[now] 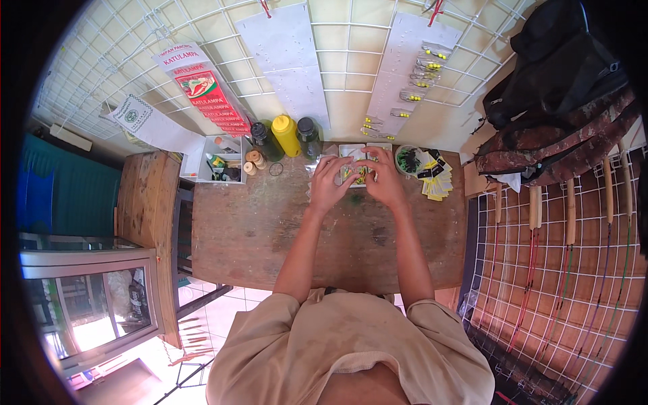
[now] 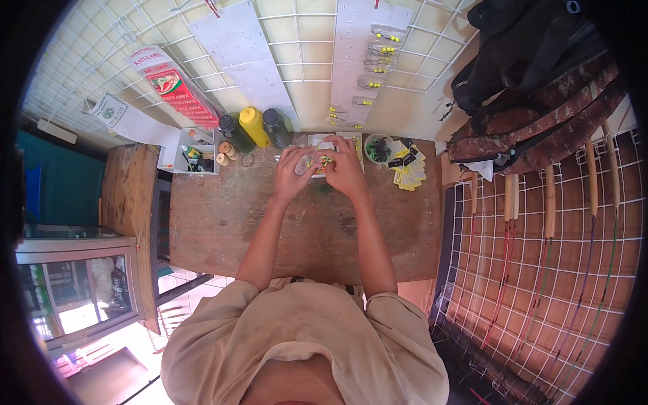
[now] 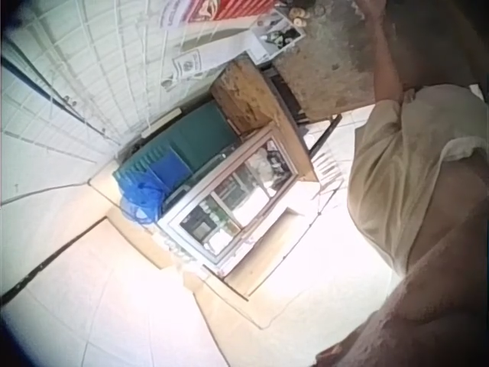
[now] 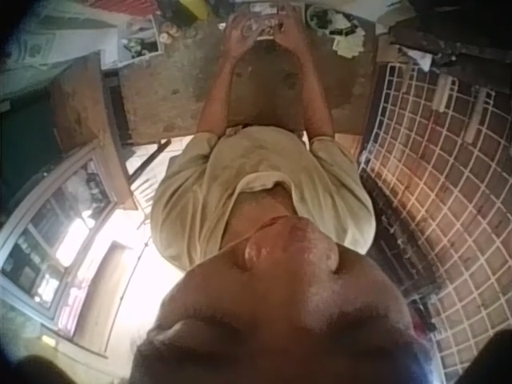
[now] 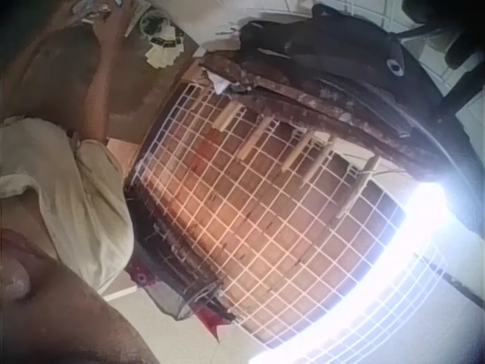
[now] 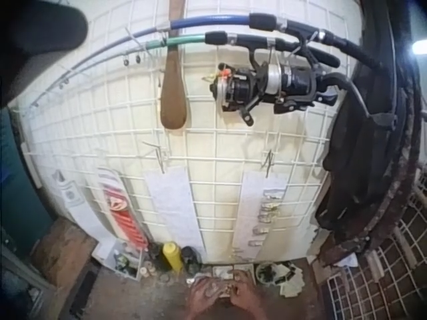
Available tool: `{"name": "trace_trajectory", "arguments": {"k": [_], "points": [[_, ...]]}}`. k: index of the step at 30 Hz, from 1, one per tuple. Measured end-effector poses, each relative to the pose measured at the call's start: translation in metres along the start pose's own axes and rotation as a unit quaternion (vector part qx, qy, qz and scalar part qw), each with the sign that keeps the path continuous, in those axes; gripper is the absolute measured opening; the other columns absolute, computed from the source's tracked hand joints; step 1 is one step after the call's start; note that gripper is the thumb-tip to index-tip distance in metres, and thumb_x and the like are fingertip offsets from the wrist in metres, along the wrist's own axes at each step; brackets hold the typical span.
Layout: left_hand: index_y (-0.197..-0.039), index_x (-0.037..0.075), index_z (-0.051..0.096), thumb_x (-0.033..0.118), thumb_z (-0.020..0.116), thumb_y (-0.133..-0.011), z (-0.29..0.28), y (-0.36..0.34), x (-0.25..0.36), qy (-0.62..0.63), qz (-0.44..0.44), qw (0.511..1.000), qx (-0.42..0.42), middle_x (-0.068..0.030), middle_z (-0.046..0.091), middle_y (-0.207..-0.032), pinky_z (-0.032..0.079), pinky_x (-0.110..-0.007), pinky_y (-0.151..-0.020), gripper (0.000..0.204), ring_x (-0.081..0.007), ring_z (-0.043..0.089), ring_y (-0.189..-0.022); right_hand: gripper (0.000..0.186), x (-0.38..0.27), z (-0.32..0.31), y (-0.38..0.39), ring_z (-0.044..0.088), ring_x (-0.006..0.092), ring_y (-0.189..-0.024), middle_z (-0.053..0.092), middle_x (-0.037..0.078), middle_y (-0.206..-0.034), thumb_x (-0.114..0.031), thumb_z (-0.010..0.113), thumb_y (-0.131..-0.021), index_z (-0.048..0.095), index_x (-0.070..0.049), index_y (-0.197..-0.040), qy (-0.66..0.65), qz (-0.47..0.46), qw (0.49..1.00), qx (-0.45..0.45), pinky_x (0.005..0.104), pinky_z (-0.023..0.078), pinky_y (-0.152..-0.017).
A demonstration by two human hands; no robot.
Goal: Inspecting and organizing small packets of fishing tackle on a wooden table in a shop.
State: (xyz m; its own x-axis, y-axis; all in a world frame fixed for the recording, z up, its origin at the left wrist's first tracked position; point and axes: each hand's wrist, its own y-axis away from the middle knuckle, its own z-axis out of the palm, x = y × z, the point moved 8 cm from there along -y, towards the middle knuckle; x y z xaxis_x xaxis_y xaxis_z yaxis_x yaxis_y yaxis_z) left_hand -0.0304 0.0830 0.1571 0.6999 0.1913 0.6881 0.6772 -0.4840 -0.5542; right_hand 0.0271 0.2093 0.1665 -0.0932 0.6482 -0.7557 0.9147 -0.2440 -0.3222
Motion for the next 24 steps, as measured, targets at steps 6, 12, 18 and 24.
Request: {"name": "trace_trajectory", "arguments": {"k": [6, 12, 18, 24], "points": [[-0.103, 0.006, 0.065, 0.014, 0.079, -0.069, 0.000, 0.001, -0.002, 0.000, 0.014, 1.000, -0.005, -0.0091, 0.065, -0.098, 0.047, -0.037, -0.085, 0.037, -0.0289, 0.056, -0.096, 0.040, 0.001, 0.013, 0.003, 0.044, 0.0330, -0.111, 0.053, 0.010, -0.120, 0.011, 0.049, -0.065, 0.070, -0.008, -0.093, 0.044, -0.020, 0.998, -0.045, 0.0402, 0.040, -0.096], [-0.101, 0.006, 0.066, 0.020, 0.079, -0.069, -0.006, 0.005, -0.006, -0.005, 0.010, 1.000, 0.009, -0.0069, 0.066, -0.097, 0.047, -0.037, -0.084, 0.038, -0.0275, 0.057, -0.096, 0.040, 0.000, 0.010, 0.002, 0.046, 0.0311, -0.109, 0.052, 0.009, -0.120, 0.012, 0.049, -0.065, 0.070, -0.009, -0.093, -0.033, 0.015, 0.999, -0.035, 0.0393, 0.040, -0.095], [-0.102, 0.007, 0.067, 0.019, 0.079, -0.069, -0.006, 0.005, -0.006, -0.007, 0.012, 1.000, 0.007, -0.0074, 0.066, -0.097, 0.047, -0.036, -0.084, 0.038, -0.0271, 0.057, -0.095, 0.043, -0.001, 0.006, 0.002, 0.048, 0.0296, -0.105, 0.053, 0.008, -0.120, 0.013, 0.048, -0.065, 0.071, -0.013, -0.092, -0.009, 0.000, 1.000, -0.028, 0.0380, 0.041, -0.094], [-0.104, 0.006, 0.067, 0.014, 0.078, -0.069, -0.002, 0.000, -0.001, 0.012, 0.008, 1.000, -0.018, -0.0076, 0.067, -0.100, 0.047, -0.037, -0.085, 0.037, -0.0271, 0.057, -0.097, 0.043, -0.001, 0.005, -0.001, 0.048, 0.0306, -0.105, 0.053, 0.008, -0.120, 0.013, 0.047, -0.065, 0.071, -0.012, -0.091, 0.006, -0.006, 0.999, -0.037, 0.0394, 0.041, -0.095]]}}
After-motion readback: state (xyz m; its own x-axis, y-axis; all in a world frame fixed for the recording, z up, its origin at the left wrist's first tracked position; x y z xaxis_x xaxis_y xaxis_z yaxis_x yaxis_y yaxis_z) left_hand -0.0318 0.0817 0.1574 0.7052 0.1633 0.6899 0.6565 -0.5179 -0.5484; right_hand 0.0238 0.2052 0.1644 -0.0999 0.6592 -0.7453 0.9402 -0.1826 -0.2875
